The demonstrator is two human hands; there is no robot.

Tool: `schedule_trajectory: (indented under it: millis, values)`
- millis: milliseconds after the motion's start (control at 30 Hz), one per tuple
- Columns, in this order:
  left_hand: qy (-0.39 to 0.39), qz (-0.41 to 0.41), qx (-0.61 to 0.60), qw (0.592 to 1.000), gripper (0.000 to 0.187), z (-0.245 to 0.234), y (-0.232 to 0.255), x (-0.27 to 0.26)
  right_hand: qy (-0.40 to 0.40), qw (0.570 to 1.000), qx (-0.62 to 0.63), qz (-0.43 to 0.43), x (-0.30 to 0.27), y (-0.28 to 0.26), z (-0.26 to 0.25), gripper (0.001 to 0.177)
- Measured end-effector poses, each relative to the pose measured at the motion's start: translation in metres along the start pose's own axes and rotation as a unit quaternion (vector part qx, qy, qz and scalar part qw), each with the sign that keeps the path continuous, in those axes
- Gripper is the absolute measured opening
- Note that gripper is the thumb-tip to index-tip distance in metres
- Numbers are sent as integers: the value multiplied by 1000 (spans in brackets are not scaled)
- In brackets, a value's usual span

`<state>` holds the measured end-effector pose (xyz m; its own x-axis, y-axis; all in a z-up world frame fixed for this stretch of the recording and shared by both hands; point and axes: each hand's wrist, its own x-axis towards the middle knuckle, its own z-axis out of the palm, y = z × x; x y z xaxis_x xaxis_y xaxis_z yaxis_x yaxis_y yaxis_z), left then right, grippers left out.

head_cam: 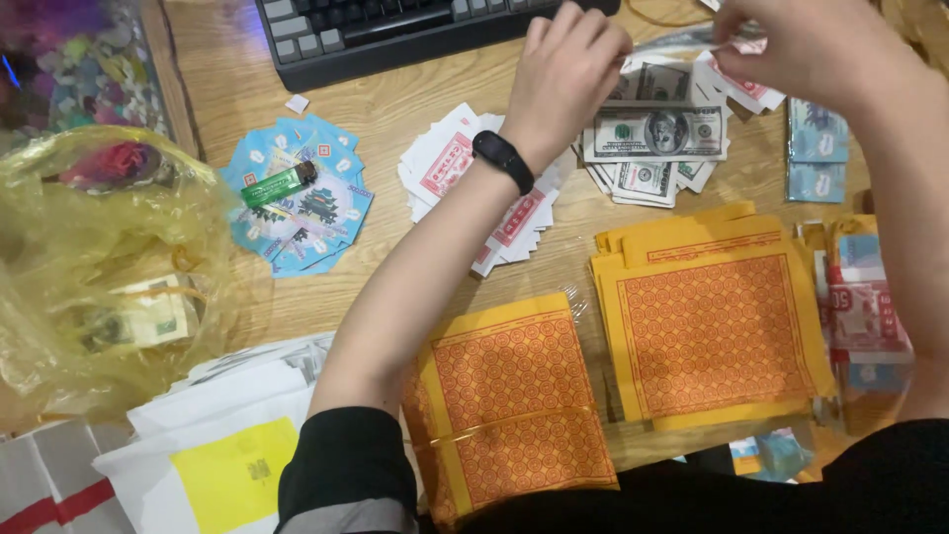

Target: Sorting and stacking ritual papers on a desk.

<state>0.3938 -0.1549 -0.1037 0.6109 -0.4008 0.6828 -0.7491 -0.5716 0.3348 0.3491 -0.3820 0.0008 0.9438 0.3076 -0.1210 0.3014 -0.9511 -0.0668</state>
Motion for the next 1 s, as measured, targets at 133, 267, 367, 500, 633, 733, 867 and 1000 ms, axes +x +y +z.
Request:
schedule_trajectory:
  millis: [133,267,367,500,633,733,867,1000]
  values:
    - [-5,198,122,973,5,-1,11,-18,154,956,-202,-149,-30,25,51,13]
    - [-76,236,132,960,6,-1,14,-29,107,959,-224,-139,-40,27,89,24]
    - [-78,248,126,957,3,-6,14,-34,162,944,-226,-178,-43,26,103,15]
    - [-204,172,14,964,35,-15,8,-35,9,993,-67,-95,-46,2,80,39]
    - [-237,128,-22,963,63,-10,7,-35,17,993,-12,-113,-39,-1,72,66]
    - [-271,90,30,958,70,-2,12,-32,16,991,2,-136,-26,-3,74,81]
    - [-269,79,59,958,78,4,11,-32,-21,995,10,-95,-20,-5,72,86]
    - [-245,106,71,961,76,7,11,-33,6,992,-28,-124,-20,-2,76,81]
